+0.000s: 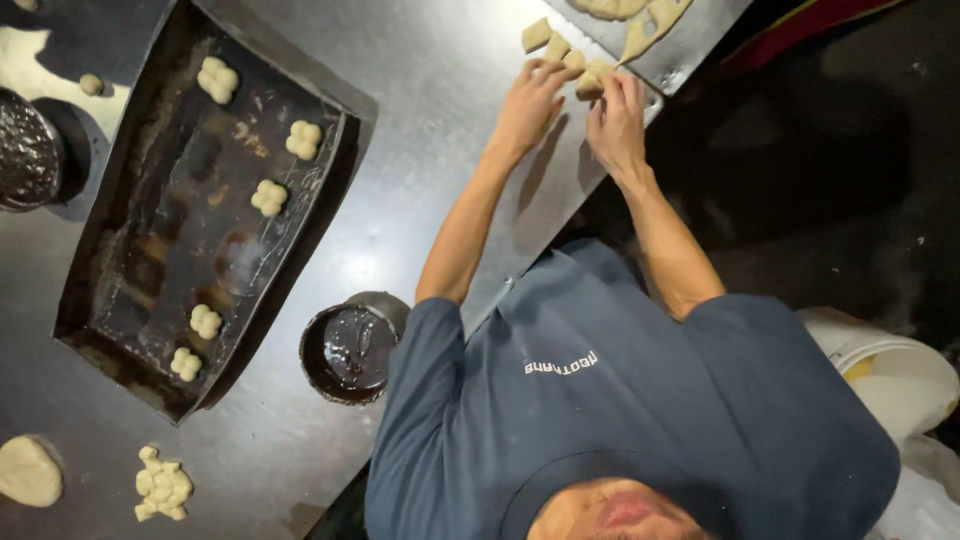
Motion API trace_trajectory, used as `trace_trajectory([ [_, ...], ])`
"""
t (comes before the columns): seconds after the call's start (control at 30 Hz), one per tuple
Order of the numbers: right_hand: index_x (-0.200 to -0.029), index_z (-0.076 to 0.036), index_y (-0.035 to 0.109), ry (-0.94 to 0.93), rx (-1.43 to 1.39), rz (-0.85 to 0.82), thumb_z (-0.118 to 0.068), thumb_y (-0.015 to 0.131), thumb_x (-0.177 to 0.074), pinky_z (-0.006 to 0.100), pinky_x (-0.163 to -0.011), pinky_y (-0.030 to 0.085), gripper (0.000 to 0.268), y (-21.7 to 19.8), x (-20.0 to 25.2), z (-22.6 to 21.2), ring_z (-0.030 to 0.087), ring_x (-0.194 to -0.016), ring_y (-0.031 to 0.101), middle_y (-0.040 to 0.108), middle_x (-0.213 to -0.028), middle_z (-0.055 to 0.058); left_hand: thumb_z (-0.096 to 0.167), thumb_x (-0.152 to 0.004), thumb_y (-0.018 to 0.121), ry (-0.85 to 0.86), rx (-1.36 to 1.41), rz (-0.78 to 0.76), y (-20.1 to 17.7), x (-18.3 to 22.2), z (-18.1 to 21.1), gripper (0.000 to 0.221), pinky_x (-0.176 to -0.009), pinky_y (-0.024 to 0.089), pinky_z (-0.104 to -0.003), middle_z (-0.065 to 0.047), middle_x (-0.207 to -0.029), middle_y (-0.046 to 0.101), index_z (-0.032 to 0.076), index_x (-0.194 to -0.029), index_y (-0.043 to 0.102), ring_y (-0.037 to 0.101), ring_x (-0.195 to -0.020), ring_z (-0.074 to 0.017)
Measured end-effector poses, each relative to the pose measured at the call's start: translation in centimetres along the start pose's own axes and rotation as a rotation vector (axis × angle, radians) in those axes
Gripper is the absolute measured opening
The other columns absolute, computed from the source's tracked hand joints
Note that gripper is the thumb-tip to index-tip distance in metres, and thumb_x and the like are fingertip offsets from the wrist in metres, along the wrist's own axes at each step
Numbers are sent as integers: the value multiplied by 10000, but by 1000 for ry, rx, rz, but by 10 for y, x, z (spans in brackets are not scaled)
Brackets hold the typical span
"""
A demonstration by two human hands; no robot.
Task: The person fills small pieces of dough with chocolate, shapes them into balls, and arranges them into clusters on a baking tray before walking away.
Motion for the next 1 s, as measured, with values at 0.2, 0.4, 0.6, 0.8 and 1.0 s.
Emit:
trace_trajectory([
  [0.2,-1394,27,580,-108,66,-137,95,575,-865,463,-1086,442,534,-2,-40,51,432,-1213,501,617,-1363,191,198,-889,753,-76,-131,-149,93,-8,-10,517,-939,471,-460,-72,-1123,679,132,-1359,548,596,-1114,-330],
  [0.4,-1407,39,589,-215,-27,-328,-105,712,-951,481,-1022,434,493,-11,-47,38,424,-1131,495,612,-1203,189,113,-758,743,-331,30,-12,24,80,42,356,-857,485,-448,-110,-986,687,100,-1108,682,577,-924,-347],
  [0.6,-1101,-16,642,-185,59,-349,-123,734,-927,482,-971,445,223,17,-9,34,375,-1078,502,569,-1104,174,131,-797,758,-667,55,116,-40,210,64,80,-828,476,-440,-107,-887,663,79,-835,710,582,-896,-328],
  [0.8,-1160,17,510,-134,-251,-326,-64,691,-926,458,-924,466,306,25,62,-42,371,-1049,511,488,-1124,208,94,-924,646,-1073,147,668,-91,309,85,76,-899,484,-428,-140,-1079,587,48,-969,606,568,-1015,-316],
  [1.0,-1082,-17,573,-700,-67,-541,-213,725,-868,464,-849,454,328,69,70,-96,373,-964,535,572,-1028,179,142,-911,561,-772,-450,319,-85,316,60,238,-1007,320,-555,-207,-1222,567,44,-1127,571,476,-1154,-402],
])
Point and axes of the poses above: each hand's wrist, its own x-axis away from the middle knuckle, its own y-axis out of the palm, z = x × y, the point moved 3 cm from there along -x, towards the middle knuckle
